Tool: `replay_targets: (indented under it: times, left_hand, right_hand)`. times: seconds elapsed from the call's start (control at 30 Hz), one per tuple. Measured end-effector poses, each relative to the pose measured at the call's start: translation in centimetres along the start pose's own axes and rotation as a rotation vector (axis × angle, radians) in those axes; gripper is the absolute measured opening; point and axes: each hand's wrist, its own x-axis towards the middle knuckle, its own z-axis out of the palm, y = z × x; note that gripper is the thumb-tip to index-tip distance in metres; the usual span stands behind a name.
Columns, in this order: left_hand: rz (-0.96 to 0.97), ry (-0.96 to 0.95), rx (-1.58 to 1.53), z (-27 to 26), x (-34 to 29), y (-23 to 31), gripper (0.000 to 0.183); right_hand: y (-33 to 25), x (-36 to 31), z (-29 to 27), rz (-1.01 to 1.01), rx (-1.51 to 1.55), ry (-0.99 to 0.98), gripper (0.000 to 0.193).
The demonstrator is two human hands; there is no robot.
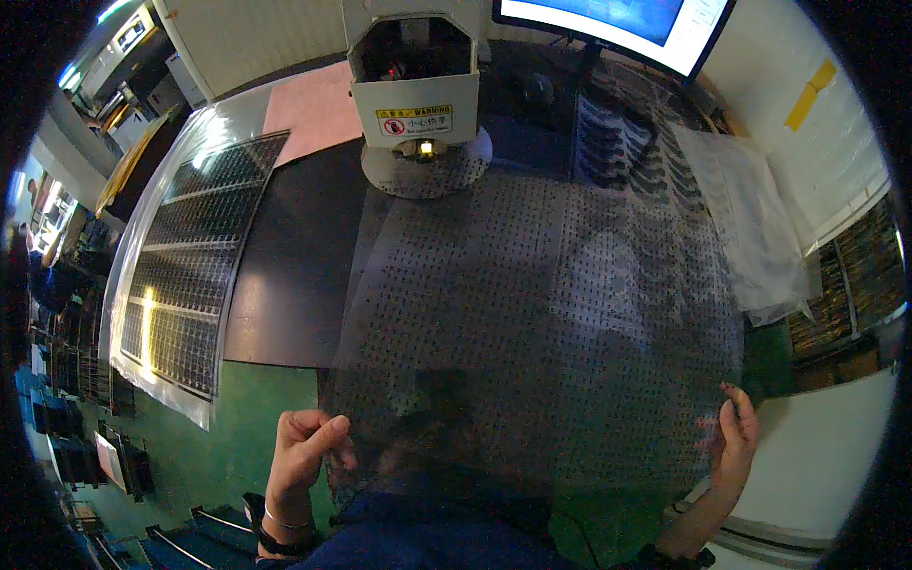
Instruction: The recorder is inspecting large transparent sheets containing printed circuit patterns or films under a light and checking them against a computer screen.
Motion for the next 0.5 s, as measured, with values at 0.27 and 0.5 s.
replay_targets:
  times: [0.27, 0.5]
  left_hand:
    - [0.043, 0.017, -0.004, -0.2, 0.6, 0.1, 0.028]
    - [0.094, 0.013, -0.011, -0.6, 1.5, -0.3, 0.028]
  right_hand:
    - [0.3, 0.6, -0.1, 0.01, 0.048, -0.06, 0.03]
    - [-0.1, 0.5, 1.3, 0.011, 0.092, -0.067, 0.03]
